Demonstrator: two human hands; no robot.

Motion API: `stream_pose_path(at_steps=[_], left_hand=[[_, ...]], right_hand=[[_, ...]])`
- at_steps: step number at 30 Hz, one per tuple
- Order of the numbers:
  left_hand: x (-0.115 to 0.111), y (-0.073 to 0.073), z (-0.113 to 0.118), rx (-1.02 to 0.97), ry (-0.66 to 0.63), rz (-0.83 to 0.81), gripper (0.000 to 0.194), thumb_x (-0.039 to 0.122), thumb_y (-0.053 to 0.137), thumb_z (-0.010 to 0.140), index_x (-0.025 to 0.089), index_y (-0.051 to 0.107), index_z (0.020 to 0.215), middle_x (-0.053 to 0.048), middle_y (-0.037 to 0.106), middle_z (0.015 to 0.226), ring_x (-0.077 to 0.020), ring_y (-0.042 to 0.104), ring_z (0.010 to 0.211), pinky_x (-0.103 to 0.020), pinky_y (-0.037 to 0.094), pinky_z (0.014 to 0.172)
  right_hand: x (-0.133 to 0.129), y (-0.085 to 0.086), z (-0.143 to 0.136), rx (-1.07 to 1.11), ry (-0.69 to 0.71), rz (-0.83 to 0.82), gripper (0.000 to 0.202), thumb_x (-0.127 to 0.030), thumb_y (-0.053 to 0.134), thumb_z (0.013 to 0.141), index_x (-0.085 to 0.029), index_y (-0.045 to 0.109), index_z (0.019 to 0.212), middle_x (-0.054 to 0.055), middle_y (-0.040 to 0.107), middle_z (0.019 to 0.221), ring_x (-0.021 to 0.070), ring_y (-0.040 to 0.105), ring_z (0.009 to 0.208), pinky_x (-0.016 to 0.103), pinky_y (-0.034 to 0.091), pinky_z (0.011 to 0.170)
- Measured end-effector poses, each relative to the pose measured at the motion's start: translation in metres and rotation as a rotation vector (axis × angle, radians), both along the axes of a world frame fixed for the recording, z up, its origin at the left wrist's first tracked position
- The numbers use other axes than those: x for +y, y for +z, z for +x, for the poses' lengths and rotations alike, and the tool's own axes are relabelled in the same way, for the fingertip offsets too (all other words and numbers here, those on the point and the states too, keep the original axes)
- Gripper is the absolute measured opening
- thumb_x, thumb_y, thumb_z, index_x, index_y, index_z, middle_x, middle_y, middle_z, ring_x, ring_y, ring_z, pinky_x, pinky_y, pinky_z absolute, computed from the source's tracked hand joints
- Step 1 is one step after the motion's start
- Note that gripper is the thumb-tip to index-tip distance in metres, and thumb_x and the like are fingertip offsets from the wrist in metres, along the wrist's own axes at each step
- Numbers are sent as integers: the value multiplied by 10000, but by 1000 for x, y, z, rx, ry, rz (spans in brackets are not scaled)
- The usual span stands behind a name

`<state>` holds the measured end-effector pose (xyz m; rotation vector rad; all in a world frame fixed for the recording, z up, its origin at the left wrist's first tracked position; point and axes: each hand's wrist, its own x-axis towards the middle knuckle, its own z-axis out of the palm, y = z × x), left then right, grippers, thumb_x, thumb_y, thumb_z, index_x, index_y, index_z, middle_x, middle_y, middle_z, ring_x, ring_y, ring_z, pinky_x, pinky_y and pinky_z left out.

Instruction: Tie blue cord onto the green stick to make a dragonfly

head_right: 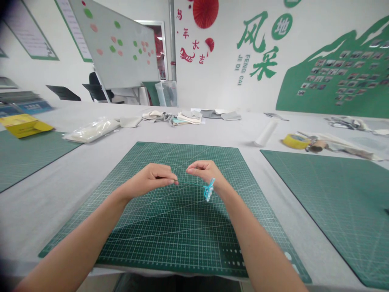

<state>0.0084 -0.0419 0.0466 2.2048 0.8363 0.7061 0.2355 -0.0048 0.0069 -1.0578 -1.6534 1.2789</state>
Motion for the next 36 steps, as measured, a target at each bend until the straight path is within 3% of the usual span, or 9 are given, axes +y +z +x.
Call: stream_pose_path(at_steps=[4, 7, 13, 19, 23, 29, 36], left_hand=[[5, -6, 0, -158, 195, -49, 239, 312, 526, 843, 197, 734, 867, -47, 684, 828, -158, 586, 753, -276, 440, 710], [11, -14, 2, -286, 347, -121, 236, 343, 565, 805, 189, 735, 861, -53, 703, 871, -178, 598, 802, -293, 456, 735], [18, -21, 4, -401, 540, -232, 272, 366, 593, 753, 156, 738, 846, -26, 644, 615, -124, 501, 560, -257, 418, 559], [19, -23, 2, -404, 576, -233, 254, 344, 580, 760, 153, 731, 833, 4, 588, 559, -85, 393, 479, -228, 344, 490], [21, -27, 1, -380, 585, -195, 265, 358, 580, 763, 161, 733, 850, -25, 679, 695, -114, 492, 554, -247, 395, 548], [22, -30, 1, -303, 566, -78, 228, 314, 546, 799, 181, 729, 822, -40, 731, 872, -199, 640, 880, -301, 458, 809], [18, -31, 4, -39, 577, 169, 231, 292, 504, 843, 224, 724, 840, -18, 717, 875, -187, 632, 843, -294, 440, 767]], right_hand=[[-2, -11, -12, 81, 7, -91, 240, -382, 713, 673, -164, 683, 768, -53, 470, 531, 51, 257, 436, 222, 163, 418], [-4, -17, -20, 75, -17, -56, 198, -367, 687, 702, -180, 685, 768, -47, 502, 564, 61, 305, 452, 222, 214, 434], [-14, -18, -33, -39, -75, 178, 164, -337, 638, 757, -181, 689, 745, -18, 576, 624, 108, 446, 562, 248, 336, 547], [-26, -14, -38, -189, -123, 399, 177, -326, 584, 824, -202, 705, 784, -20, 560, 588, 111, 437, 530, 249, 325, 533], [-30, -10, -38, -230, -126, 469, 191, -333, 567, 844, -211, 707, 802, -16, 585, 580, 118, 473, 524, 250, 344, 533], [-35, -3, -38, -272, -95, 535, 202, -317, 539, 865, -220, 712, 827, -6, 643, 631, 122, 525, 539, 254, 379, 549], [-38, 2, -34, -295, -118, 657, 185, -268, 519, 877, -216, 693, 842, 16, 698, 759, 144, 611, 661, 262, 446, 637]])
